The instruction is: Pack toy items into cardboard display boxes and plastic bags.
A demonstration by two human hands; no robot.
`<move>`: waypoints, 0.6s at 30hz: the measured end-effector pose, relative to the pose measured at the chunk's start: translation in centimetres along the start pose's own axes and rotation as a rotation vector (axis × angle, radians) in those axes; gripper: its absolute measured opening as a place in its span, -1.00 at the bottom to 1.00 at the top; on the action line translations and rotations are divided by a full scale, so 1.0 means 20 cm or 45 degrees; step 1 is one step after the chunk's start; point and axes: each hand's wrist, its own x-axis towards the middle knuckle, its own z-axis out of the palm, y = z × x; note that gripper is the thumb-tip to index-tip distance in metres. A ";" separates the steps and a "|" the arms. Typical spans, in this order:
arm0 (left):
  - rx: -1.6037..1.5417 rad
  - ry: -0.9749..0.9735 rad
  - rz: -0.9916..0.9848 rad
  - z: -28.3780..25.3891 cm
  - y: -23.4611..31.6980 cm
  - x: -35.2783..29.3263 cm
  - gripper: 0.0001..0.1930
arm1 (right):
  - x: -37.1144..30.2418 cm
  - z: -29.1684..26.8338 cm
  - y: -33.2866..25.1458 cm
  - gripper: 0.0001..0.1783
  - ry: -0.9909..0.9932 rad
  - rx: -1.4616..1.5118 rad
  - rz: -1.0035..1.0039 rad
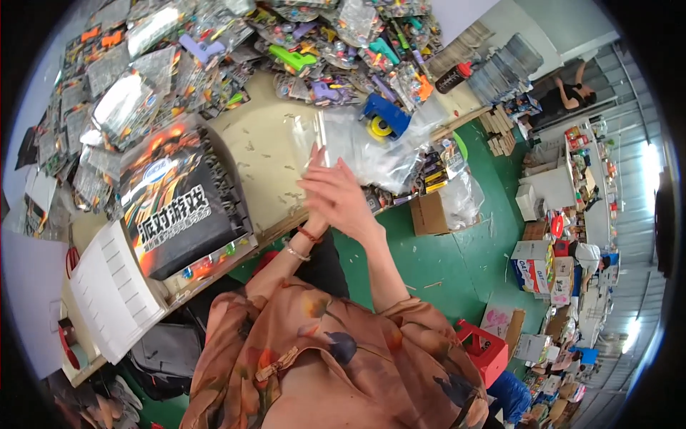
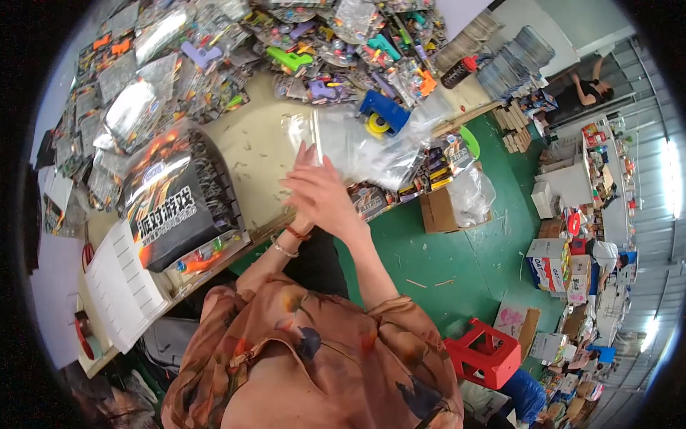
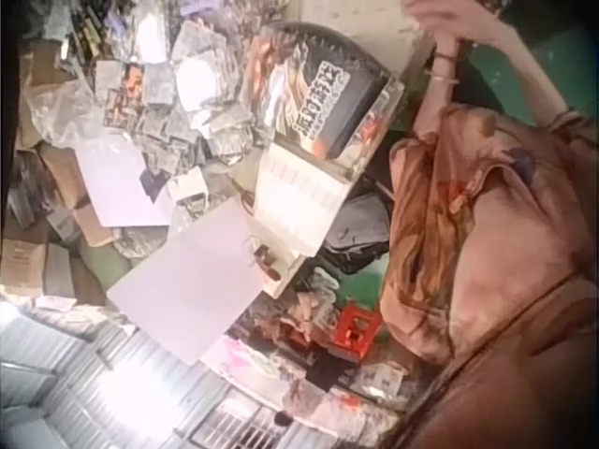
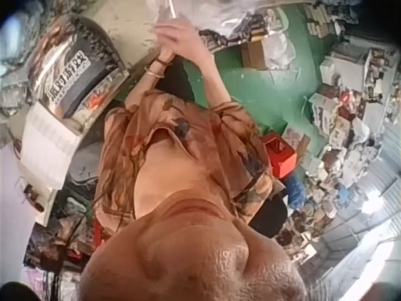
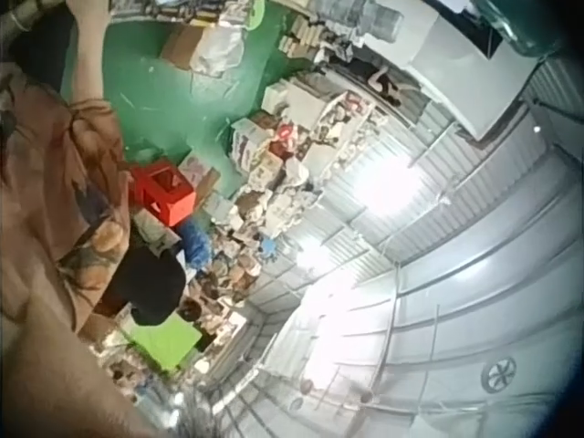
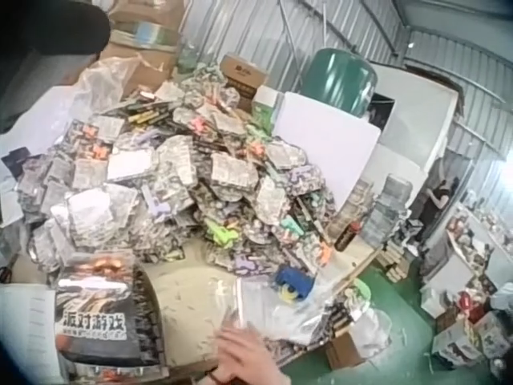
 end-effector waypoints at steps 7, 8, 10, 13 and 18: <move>-0.211 0.385 -0.468 -0.05 0.14 0.11 -0.18 | -0.37 -0.18 0.66 -0.45 1.159 -0.304 0.869; -0.224 0.357 -0.484 -0.04 0.13 0.12 -0.18 | -0.50 -0.20 0.79 -0.35 1.236 -0.475 1.003; -0.283 0.376 -0.485 0.00 0.12 0.12 -0.14 | -0.79 -0.20 1.08 -0.19 1.274 -0.148 1.340; -0.461 0.339 -0.371 -0.08 0.16 0.10 -0.14 | -0.63 -0.17 0.97 -0.23 1.239 0.759 1.506; -0.646 0.382 -0.379 -0.02 0.26 0.07 -0.22 | -0.57 -0.08 0.97 -0.30 1.266 1.077 1.401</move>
